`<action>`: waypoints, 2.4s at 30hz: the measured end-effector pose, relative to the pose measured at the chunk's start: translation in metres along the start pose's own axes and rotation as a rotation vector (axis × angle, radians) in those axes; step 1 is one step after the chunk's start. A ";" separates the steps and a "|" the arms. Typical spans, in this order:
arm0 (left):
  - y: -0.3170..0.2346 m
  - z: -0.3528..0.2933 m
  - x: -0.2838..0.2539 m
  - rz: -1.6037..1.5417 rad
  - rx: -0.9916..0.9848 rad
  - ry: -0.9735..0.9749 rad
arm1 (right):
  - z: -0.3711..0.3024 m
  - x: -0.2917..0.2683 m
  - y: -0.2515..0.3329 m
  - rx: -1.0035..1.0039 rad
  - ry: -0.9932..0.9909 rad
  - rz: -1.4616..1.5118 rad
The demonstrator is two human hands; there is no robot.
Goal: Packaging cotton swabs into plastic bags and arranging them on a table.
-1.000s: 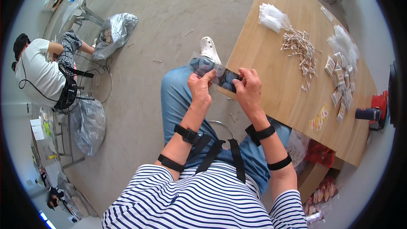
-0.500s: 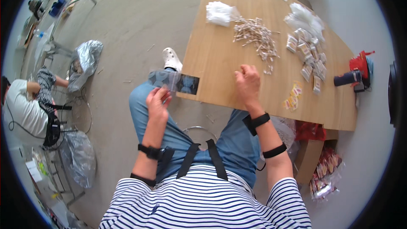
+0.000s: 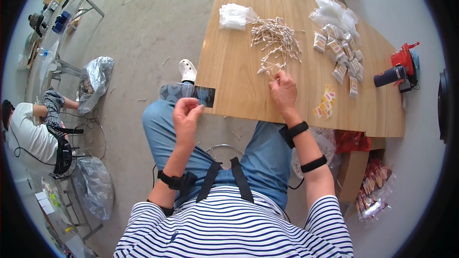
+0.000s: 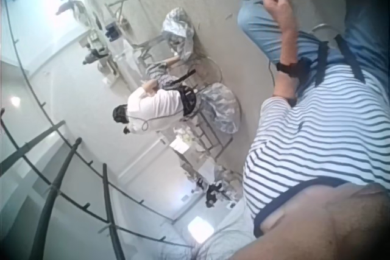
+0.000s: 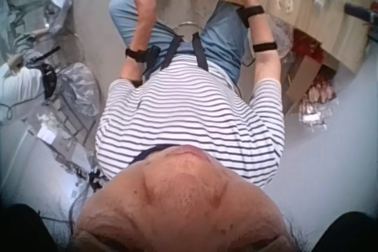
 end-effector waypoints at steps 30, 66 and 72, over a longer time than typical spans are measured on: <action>0.008 0.006 0.128 1.180 0.600 0.582 | -0.034 -0.053 -0.145 -0.096 -0.053 -0.371; -0.028 0.023 0.196 0.915 0.838 0.507 | -0.175 -0.104 -0.168 -0.026 -0.157 -0.138; -0.062 -0.077 0.226 0.757 0.605 0.954 | -0.292 -0.034 -0.327 0.625 0.247 -0.092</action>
Point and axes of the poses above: each hand's wrist, its own z-axis towards the middle knuckle, its own x-axis out of the palm, y = z × x, the point moved 3 cm from there along z, towards the middle knuckle, and after that the axes turned 2 degrees about -x, right-handed, at the moved point
